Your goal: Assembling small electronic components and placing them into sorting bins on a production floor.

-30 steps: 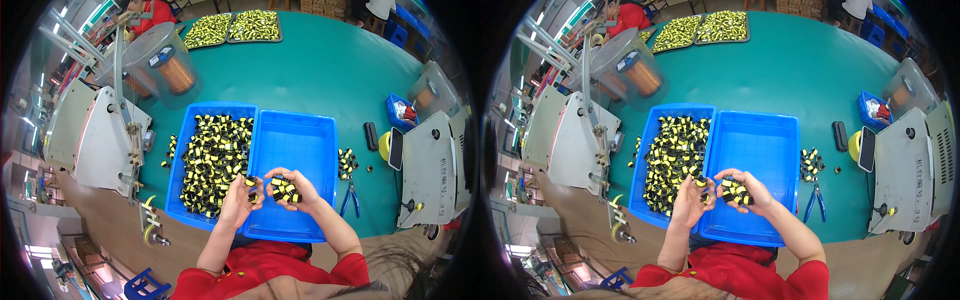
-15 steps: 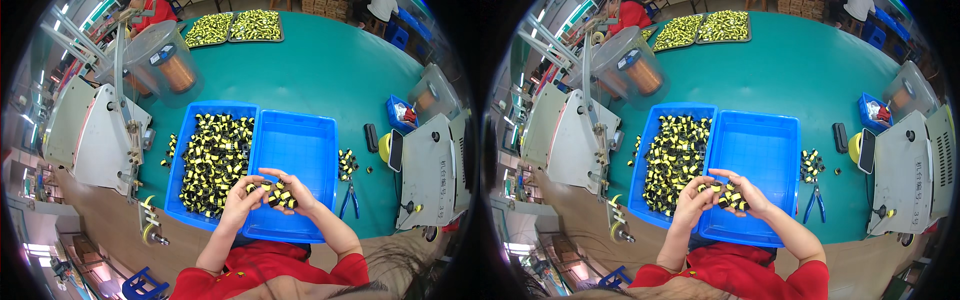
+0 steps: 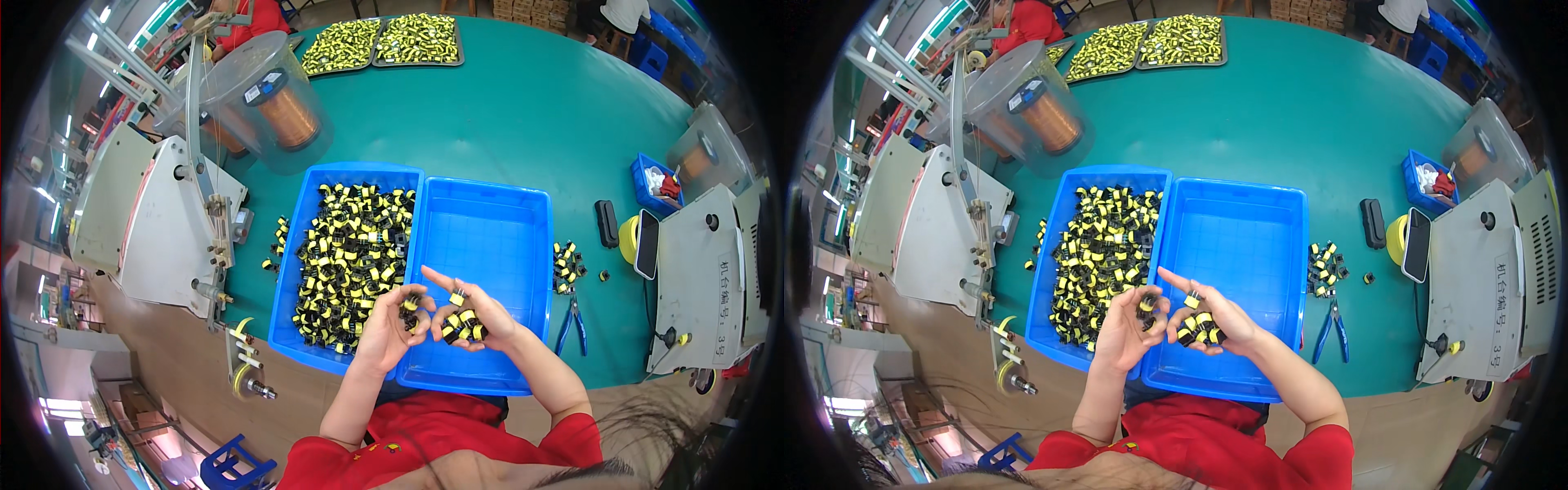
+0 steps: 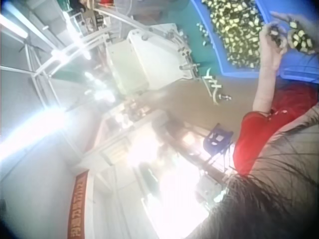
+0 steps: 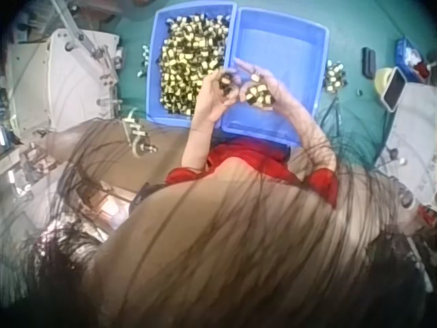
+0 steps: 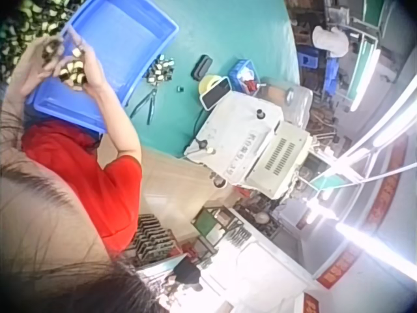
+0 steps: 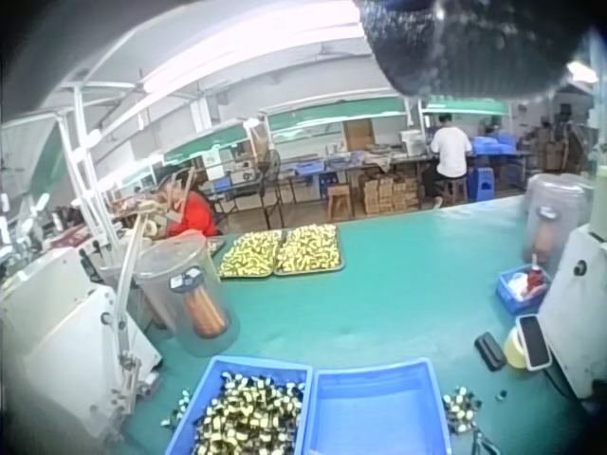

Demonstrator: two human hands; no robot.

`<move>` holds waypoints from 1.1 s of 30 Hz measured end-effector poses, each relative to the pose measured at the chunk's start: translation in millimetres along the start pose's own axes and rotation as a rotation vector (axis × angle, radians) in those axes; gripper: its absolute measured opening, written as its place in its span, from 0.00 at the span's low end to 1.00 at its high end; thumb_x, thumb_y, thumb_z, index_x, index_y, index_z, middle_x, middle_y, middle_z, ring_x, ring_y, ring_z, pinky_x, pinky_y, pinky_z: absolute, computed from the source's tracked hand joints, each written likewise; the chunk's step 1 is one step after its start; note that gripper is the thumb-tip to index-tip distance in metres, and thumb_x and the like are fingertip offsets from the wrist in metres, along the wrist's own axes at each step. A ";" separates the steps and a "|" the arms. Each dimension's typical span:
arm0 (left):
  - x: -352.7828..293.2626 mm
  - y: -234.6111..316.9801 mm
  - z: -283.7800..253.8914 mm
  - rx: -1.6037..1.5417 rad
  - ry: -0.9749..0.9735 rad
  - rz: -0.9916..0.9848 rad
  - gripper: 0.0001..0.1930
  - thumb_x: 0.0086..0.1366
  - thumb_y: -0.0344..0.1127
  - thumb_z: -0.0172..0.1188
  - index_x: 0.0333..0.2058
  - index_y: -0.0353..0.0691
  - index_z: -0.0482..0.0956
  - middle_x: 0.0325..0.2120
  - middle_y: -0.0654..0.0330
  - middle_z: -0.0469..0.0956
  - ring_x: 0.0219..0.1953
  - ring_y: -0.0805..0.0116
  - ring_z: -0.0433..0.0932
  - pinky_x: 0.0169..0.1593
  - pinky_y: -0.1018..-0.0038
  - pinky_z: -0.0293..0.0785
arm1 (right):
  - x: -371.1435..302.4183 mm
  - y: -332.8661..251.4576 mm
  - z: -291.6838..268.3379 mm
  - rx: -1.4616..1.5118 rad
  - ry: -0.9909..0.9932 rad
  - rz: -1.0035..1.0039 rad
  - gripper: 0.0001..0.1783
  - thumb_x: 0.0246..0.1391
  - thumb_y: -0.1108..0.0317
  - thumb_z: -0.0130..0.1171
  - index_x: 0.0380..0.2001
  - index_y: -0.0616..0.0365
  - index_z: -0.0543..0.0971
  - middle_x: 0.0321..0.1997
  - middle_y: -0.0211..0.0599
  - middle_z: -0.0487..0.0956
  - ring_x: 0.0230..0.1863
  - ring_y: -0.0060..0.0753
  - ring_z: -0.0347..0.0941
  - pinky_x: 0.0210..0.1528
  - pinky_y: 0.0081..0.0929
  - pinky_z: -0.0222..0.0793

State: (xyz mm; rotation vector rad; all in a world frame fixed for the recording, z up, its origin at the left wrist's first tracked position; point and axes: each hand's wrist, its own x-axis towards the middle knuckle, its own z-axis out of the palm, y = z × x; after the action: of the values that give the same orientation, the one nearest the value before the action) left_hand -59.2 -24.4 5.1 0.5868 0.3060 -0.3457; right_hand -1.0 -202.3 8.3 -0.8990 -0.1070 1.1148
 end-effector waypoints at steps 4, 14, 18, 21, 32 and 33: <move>1.5 -10.6 5.7 0.234 0.149 0.180 0.06 0.65 0.33 0.50 0.37 0.38 0.68 0.37 0.56 0.71 0.26 0.76 0.69 0.23 0.81 0.63 | 0.6 1.9 0.8 -0.017 -0.016 0.040 0.30 0.61 0.42 0.26 0.65 0.31 0.46 0.26 0.44 0.75 0.12 0.21 0.63 0.07 0.13 0.53; 3.7 -19.1 0.3 0.726 0.146 0.389 0.08 0.57 0.24 0.59 0.32 0.38 0.67 0.33 0.57 0.74 0.21 0.80 0.68 0.21 0.85 0.63 | -0.7 5.1 4.9 -0.148 0.065 0.019 0.33 0.60 0.37 0.24 0.65 0.34 0.48 0.28 0.40 0.75 0.15 0.22 0.64 0.13 0.13 0.55; 1.4 -6.1 -1.8 0.159 0.124 0.155 0.10 0.64 0.30 0.50 0.43 0.36 0.66 0.32 0.52 0.73 0.23 0.77 0.65 0.20 0.84 0.56 | 6.1 10.6 -13.0 0.132 0.165 0.059 0.32 0.60 0.40 0.29 0.58 0.48 0.61 0.33 0.38 0.75 0.20 0.24 0.66 0.16 0.18 0.59; -1.4 -2.0 0.0 0.155 0.117 0.141 0.14 0.63 0.30 0.49 0.47 0.34 0.66 0.34 0.50 0.72 0.24 0.75 0.65 0.22 0.83 0.59 | 8.6 15.5 -19.4 0.232 0.349 0.031 0.26 0.59 0.50 0.33 0.48 0.56 0.69 0.42 0.42 0.74 0.29 0.29 0.70 0.24 0.23 0.67; -31.2 20.2 -9.9 1.455 0.819 1.060 0.14 0.54 0.22 0.58 0.41 0.36 0.72 0.39 0.59 0.72 0.43 0.67 0.71 0.49 0.73 0.66 | 10.1 18.4 -25.8 0.400 0.316 0.036 0.12 0.49 0.73 0.53 0.40 0.58 0.72 0.43 0.40 0.75 0.31 0.28 0.73 0.31 0.24 0.72; -30.2 20.5 -9.6 1.458 0.818 1.060 0.14 0.54 0.22 0.58 0.41 0.36 0.72 0.39 0.59 0.72 0.43 0.67 0.71 0.49 0.73 0.66 | 10.2 18.7 -25.2 0.403 0.314 0.035 0.12 0.49 0.73 0.53 0.40 0.58 0.72 0.43 0.40 0.75 0.31 0.28 0.73 0.31 0.24 0.72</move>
State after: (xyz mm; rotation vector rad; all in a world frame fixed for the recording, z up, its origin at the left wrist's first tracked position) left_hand -79.8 4.1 18.7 2.2081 0.4420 0.8546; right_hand 2.6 -205.8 -24.3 -0.7026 0.3811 0.9680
